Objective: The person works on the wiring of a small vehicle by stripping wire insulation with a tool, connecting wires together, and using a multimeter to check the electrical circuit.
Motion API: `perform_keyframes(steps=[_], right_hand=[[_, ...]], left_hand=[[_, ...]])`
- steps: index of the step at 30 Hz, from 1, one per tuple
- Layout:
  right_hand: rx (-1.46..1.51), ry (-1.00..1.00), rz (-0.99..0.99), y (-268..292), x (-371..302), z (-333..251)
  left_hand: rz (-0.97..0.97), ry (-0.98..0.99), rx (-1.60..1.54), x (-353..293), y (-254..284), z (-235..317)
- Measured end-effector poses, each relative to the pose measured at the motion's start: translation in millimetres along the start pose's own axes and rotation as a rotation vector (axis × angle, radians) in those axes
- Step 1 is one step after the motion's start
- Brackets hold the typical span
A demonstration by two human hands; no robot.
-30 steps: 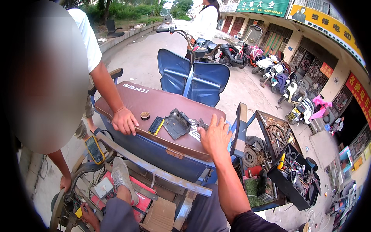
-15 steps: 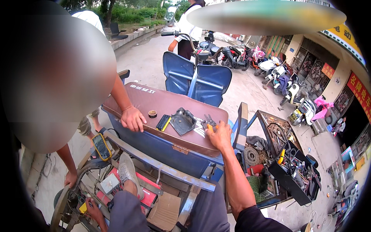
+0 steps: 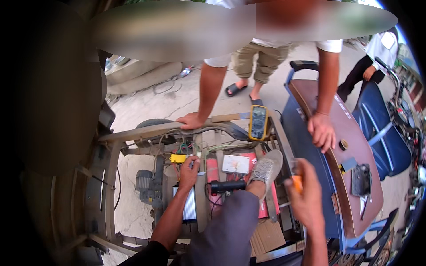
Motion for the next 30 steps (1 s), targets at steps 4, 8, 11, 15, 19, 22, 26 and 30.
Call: perform_keyframes(steps=[4, 8, 11, 15, 19, 22, 26, 30], right_hand=[[-0.225, 0.311, -0.179, -105.0, 39.3, -43.2], [-0.379, 0.501, -0.251, -188.1, 55.4, -51.9], [-0.416, 0.521, -0.345, -198.6, 59.8, -54.9], [-0.436, 0.587, -0.359, -205.1, 63.9, -60.9], [-0.457, 0.631, -0.353, -220.4, 66.4, -57.4], [-0.449, 0.645, -0.363, -229.0, 67.8, -56.0], [-0.446, 0.643, -0.384, -229.9, 68.4, -56.2], [-0.421, 0.641, -0.375, -232.4, 67.1, -54.2]], left_hand=[[0.027, 0.06, -0.044, -3.1, 9.1, 7.9], [0.062, 0.032, -0.143, -5.3, 10.9, -12.0], [0.051, 0.038, -0.185, -7.3, 4.2, -3.8], [0.045, 0.065, -0.186, -3.2, 5.7, 3.2], [0.032, 0.057, -0.15, -3.9, 6.7, 11.1], [0.025, 0.066, -0.18, -3.3, 7.5, 2.7], [0.014, 0.086, -0.211, -3.1, 6.8, -1.4], [0.014, 0.046, -0.177, -3.0, 6.6, 2.2]])
Point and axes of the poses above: each hand's wrist, its own x-axis towards the middle knuckle, its own y-axis out of the back of the hand, z = x × y, the point moved 2 cm from there along x, towards the middle knuckle, and after that the axes turned 15 degrees about -x, right-handed, at the moved point
